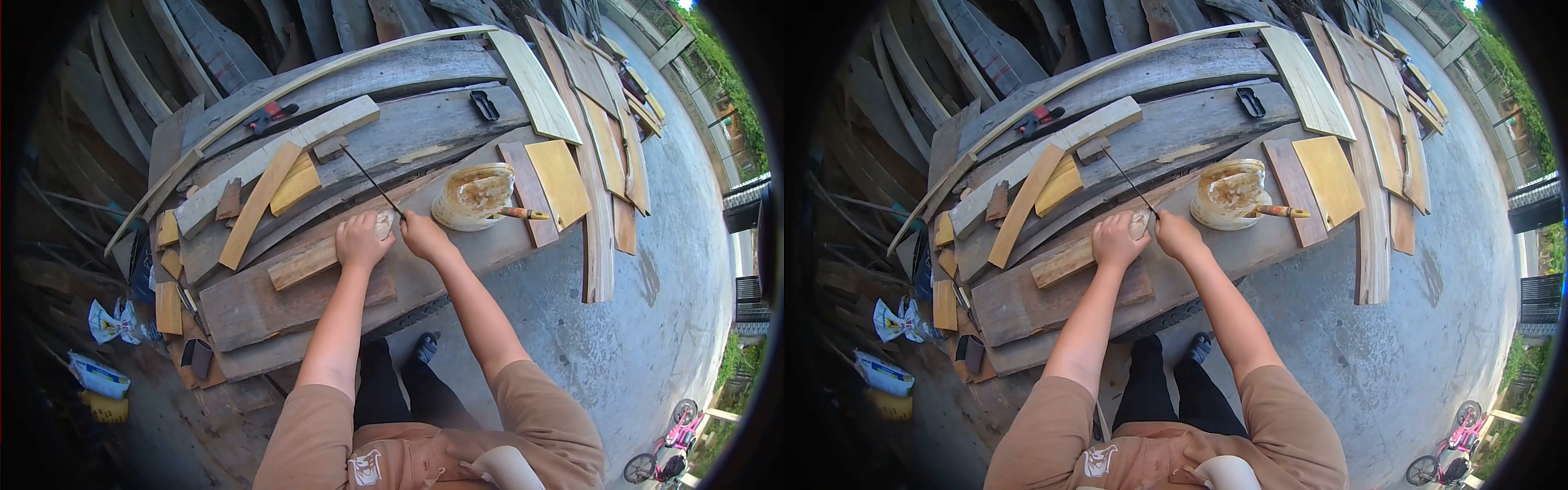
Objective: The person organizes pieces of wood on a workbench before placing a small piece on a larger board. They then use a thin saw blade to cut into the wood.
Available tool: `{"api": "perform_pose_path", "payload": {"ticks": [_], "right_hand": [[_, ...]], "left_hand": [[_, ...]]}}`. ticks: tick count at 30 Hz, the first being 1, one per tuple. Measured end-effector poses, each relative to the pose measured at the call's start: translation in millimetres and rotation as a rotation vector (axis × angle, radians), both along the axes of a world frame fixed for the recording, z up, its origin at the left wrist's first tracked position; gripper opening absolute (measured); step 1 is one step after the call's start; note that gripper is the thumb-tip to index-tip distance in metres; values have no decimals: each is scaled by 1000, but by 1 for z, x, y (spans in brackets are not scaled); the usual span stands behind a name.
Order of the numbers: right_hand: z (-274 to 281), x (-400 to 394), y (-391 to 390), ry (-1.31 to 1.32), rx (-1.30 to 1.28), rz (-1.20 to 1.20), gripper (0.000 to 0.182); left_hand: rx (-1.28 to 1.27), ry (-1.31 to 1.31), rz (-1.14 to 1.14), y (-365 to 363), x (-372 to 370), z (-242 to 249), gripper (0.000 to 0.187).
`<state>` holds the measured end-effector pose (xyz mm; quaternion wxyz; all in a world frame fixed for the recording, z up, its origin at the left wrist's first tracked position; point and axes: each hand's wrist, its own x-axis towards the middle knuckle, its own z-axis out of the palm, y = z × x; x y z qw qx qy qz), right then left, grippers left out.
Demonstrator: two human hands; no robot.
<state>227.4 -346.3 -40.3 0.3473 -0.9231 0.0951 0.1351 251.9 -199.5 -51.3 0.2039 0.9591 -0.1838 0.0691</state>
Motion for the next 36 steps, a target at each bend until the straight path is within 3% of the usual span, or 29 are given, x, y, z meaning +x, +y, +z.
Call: {"api": "perform_pose_path", "payload": {"ticks": [6, 14, 23, 36], "right_hand": [[-7, -37, 3, -27, 51, -104, 25], [-13, -22, 11, -48, 34, -160, 25], [-31, -33, 11, -90, 70, -177, 23], [51, -171, -27, 275, 8, -145, 28]], "left_hand": [[11, -20, -220, 4, 1, 4, 41], [-4, 22, -63, -4, 2, 0, 40], [8, -37, -36, -7, 1, -1, 36], [19, 14, -11, -8, 1, -1, 42]]}}
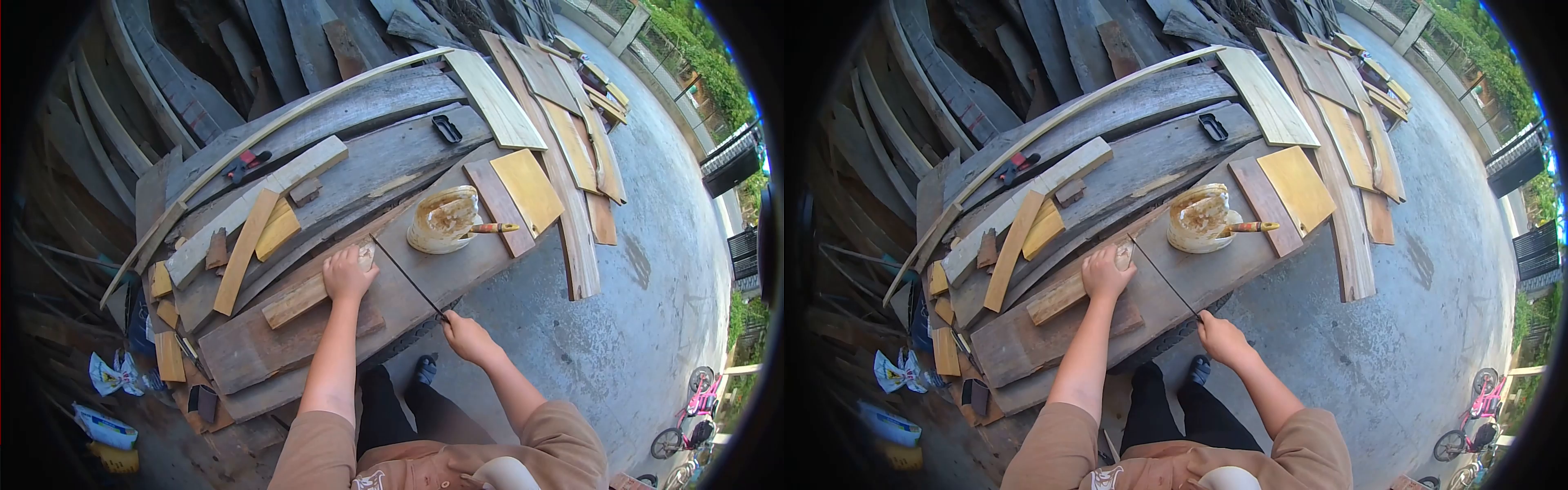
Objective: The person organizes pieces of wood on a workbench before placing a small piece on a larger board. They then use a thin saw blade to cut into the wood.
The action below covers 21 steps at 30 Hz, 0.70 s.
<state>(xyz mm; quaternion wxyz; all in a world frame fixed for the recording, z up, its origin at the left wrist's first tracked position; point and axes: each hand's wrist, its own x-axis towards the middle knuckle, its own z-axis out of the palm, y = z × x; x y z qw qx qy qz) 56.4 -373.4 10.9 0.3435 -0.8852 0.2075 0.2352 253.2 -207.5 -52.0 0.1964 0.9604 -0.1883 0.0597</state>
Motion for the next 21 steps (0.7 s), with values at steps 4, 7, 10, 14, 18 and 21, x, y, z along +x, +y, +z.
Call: {"api": "perform_pose_path", "payload": {"ticks": [4, 7, 10, 14, 18, 21], "right_hand": [[8, 12, -2, -1, -15, -8, 28], [-6, 49, 4, -47, 1, 47, 29], [-23, 99, 10, -106, 34, 71, 29], [-41, 154, 15, -139, 21, 118, 29], [-40, 153, 19, -160, 43, 84, 31], [-33, 129, 9, -127, 63, 100, 31]], "left_hand": [[-14, -5, -6, 0, -1, 0, 40], [-24, 10, 3, 0, -1, -1, 39], [-38, -27, 0, 0, -1, -2, 39], [-53, -41, 4, -1, -1, -2, 40], [-60, -52, 17, 0, -2, -1, 37], [-53, -48, 33, -2, -3, 1, 37]]}}
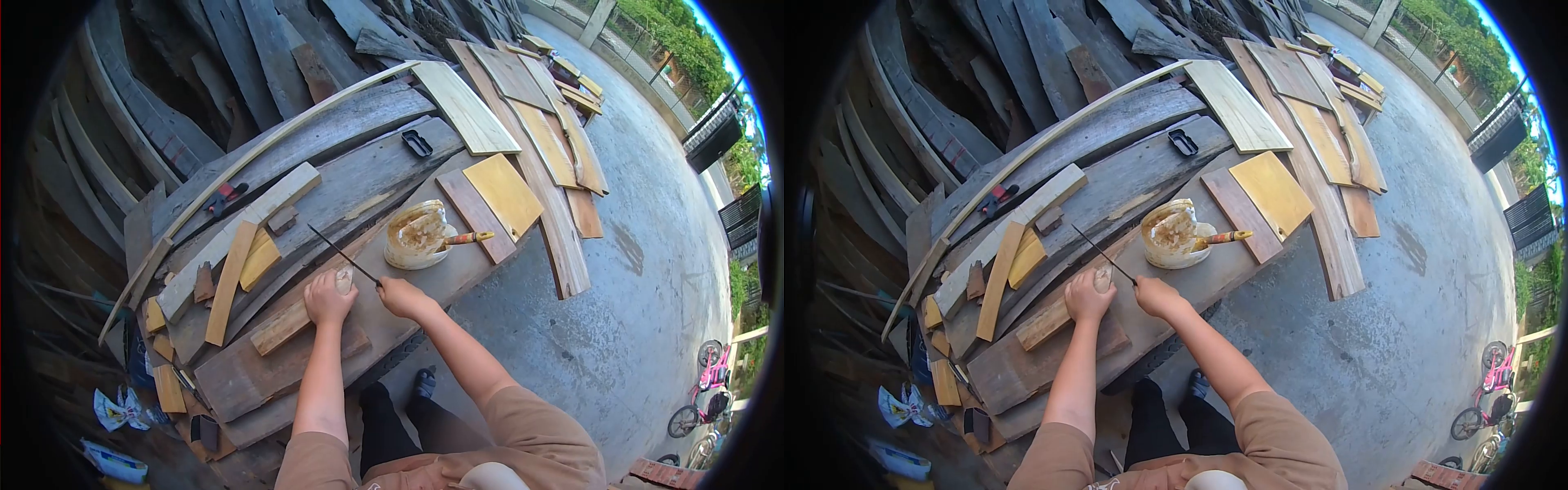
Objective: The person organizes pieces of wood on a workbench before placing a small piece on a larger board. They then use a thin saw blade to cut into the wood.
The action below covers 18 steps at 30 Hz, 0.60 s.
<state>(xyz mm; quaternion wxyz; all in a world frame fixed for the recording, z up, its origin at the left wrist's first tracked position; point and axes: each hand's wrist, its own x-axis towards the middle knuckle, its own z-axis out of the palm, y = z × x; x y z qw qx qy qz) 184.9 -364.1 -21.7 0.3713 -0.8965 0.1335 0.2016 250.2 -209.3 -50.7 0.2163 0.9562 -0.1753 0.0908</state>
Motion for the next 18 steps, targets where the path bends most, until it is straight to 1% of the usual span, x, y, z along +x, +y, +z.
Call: {"api": "perform_pose_path", "payload": {"ticks": [2, 4, 6, 9, 13, 15, 18], "right_hand": [[7, -28, -8, 6, -17, 14, 29], [32, -56, -14, 86, -30, 25, 30], [44, -83, -24, 119, -41, 23, 30], [57, -106, -34, 139, -77, -14, 30], [55, -91, -31, 142, -81, 6, 30], [38, -65, -23, 111, -61, 50, 30], [17, -12, -7, 67, -65, 41, 29]], "left_hand": [[-3, 4, 14, 0, 3, -3, 38], [-13, 17, 39, -1, 2, -5, 38], [-2, 24, -16, 1, 2, -2, 38], [22, 43, -20, 0, 2, 0, 39], [32, 44, -43, 1, 2, 1, 39], [23, 15, -62, 2, 3, -2, 42], [17, 21, -68, 2, 3, -2, 42]]}}
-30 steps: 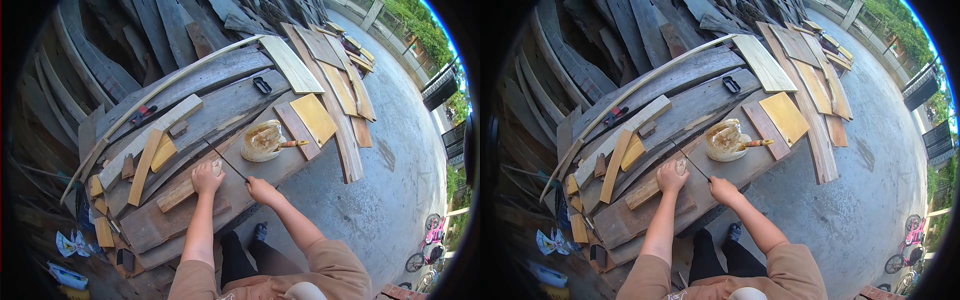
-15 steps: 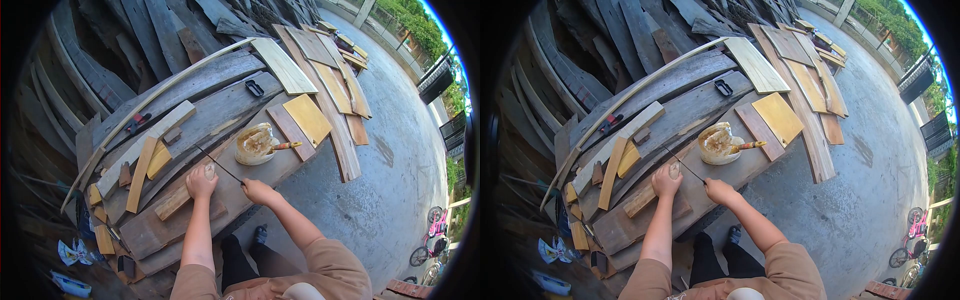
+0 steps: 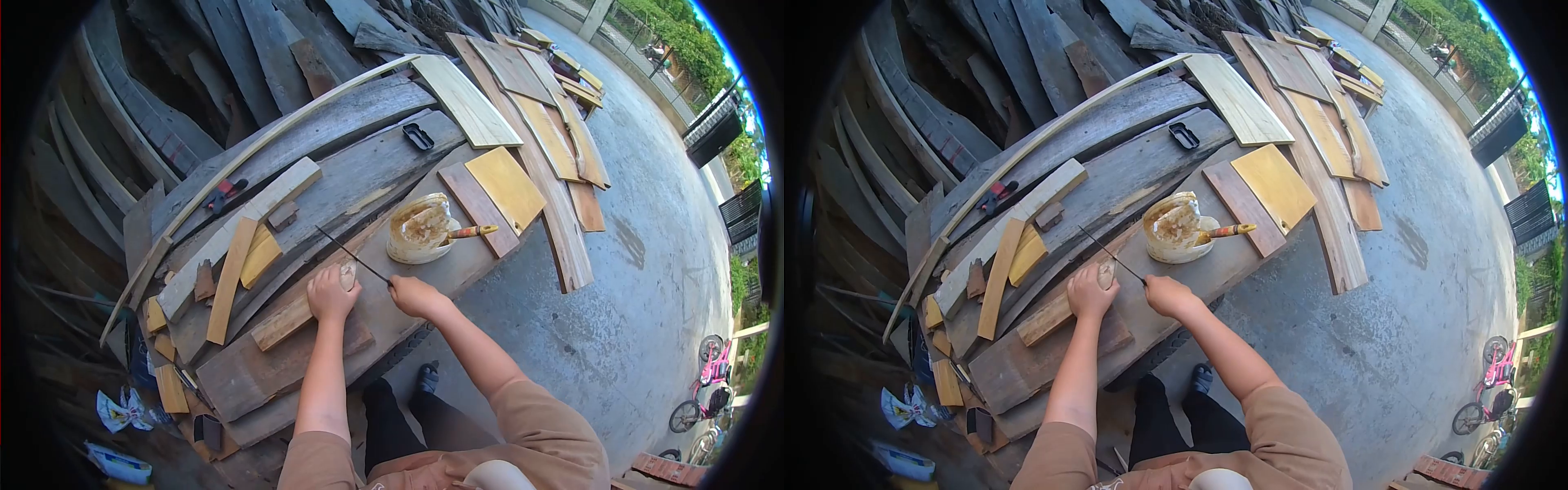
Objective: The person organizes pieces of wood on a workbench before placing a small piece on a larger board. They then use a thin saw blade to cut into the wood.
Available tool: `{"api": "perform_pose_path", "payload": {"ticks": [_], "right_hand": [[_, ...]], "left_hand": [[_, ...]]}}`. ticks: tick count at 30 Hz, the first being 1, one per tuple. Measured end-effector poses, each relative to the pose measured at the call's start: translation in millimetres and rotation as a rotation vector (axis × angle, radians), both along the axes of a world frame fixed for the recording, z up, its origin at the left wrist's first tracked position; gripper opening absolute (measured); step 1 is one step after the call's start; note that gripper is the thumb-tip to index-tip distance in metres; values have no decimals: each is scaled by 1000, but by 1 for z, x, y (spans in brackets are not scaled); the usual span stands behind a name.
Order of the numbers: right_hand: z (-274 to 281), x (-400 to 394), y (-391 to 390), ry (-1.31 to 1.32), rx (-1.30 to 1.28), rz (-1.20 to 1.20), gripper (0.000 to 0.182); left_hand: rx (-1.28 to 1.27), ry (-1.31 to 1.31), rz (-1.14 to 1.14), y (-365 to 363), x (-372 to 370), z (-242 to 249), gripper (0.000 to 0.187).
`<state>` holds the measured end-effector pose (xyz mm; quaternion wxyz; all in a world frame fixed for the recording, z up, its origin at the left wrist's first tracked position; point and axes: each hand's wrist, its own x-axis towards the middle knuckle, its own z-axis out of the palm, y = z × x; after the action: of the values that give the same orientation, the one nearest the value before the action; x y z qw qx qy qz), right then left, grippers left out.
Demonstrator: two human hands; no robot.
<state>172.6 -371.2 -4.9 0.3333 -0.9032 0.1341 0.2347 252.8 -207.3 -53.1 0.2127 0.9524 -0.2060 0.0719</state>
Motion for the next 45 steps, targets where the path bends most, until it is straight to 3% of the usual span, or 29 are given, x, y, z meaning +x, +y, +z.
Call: {"api": "perform_pose_path", "payload": {"ticks": [5, 12, 19, 33, 45], "right_hand": [[-36, 51, 14, -72, 7, 16, 28], [-13, 17, 15, -95, 31, -56, 28], [-35, 17, 22, -171, 23, -115, 28], [-48, 6, 26, -245, 43, -172, 25], [-74, -4, 36, -328, 70, -267, 24]], "left_hand": [[15, -13, 9, 0, 0, -2, 42], [51, -80, -134, 4, -2, -5, 46], [38, 82, -94, 1, 3, 0, 50], [18, -59, -144, 3, 2, -4, 42], [33, 17, -102, 1, 4, -4, 40]]}}
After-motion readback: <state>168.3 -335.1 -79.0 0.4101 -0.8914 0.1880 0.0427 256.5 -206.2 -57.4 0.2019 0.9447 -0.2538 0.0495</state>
